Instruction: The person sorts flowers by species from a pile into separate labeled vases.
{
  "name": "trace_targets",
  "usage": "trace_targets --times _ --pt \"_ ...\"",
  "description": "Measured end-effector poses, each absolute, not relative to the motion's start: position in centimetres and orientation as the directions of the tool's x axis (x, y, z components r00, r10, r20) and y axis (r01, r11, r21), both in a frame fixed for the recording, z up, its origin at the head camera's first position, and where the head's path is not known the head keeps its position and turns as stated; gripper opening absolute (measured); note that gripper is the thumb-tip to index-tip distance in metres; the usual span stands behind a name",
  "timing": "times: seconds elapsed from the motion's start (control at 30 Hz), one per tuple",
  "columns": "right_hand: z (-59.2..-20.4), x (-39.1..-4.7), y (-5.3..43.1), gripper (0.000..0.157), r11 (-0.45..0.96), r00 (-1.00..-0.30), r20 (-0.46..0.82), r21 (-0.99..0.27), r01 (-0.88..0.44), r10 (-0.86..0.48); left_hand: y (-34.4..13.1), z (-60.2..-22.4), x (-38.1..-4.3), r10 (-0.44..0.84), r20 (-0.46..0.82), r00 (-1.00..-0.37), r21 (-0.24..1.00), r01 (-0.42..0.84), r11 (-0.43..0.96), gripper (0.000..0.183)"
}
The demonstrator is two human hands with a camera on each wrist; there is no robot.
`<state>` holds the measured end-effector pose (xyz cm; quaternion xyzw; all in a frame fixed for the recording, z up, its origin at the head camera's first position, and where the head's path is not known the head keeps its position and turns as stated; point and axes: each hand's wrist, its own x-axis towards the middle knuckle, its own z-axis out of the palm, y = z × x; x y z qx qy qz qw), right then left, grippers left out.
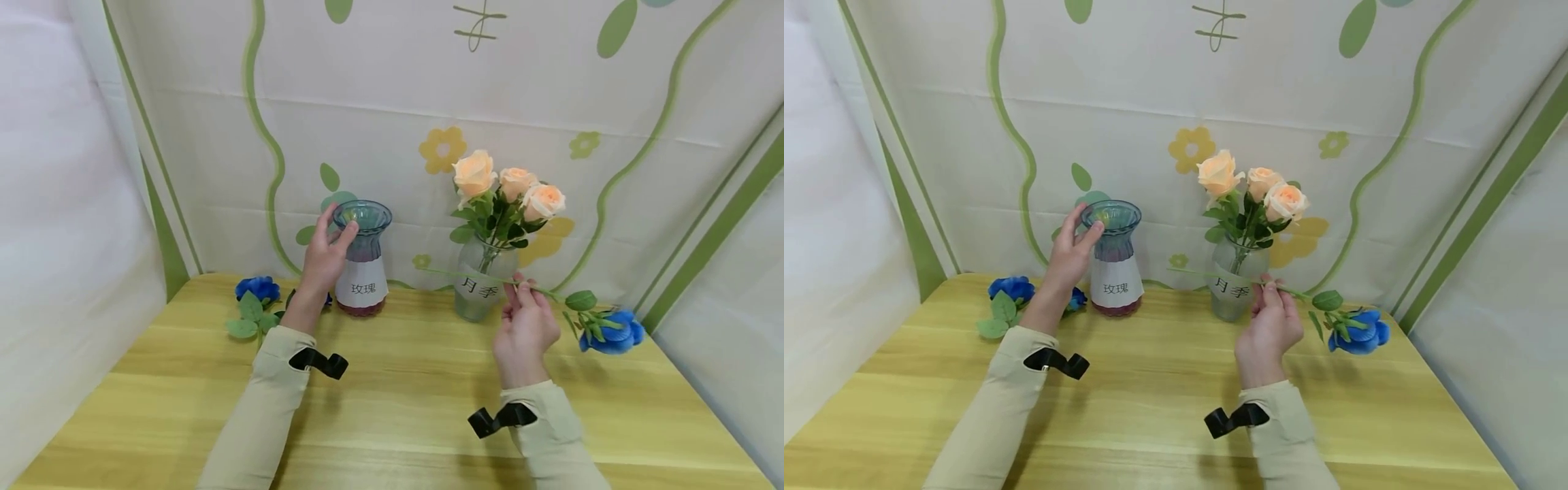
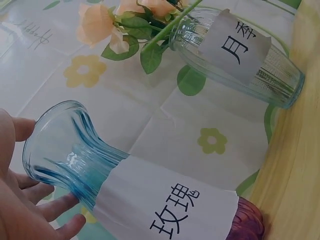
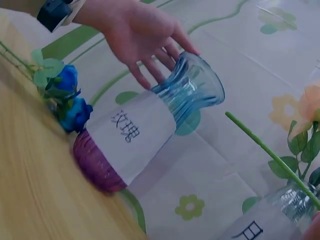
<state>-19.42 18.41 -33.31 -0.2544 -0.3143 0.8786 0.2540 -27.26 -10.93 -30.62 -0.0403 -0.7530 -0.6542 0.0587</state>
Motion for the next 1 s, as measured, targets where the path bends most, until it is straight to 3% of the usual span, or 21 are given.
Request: trace_targets --times 0.23,0.57,1.0 --pt "-32.4 -20.1 16.1 0.019 -0.681 -0.749 -0.235 -0.636 -0.364 0.62 -11.1 -30.7 -27.2 -0.028 0.144 -0.989 0.984 0.14 0.11 0.074" --pt "-32.1 -20.4 13.7 0.01 -0.704 -0.754 -0.212 -0.574 -0.419 0.622 -11.0 -30.6 -27.3 -0.016 0.131 -0.991 0.986 0.128 0.109 0.073" --pt "-30.4 -20.5 10.3 0.012 -0.72 -0.81 -0.138 -0.56 -0.411 0.57 -11.0 -30.4 -27.3 -0.014 0.151 -0.988 0.984 0.149 0.096 0.073"
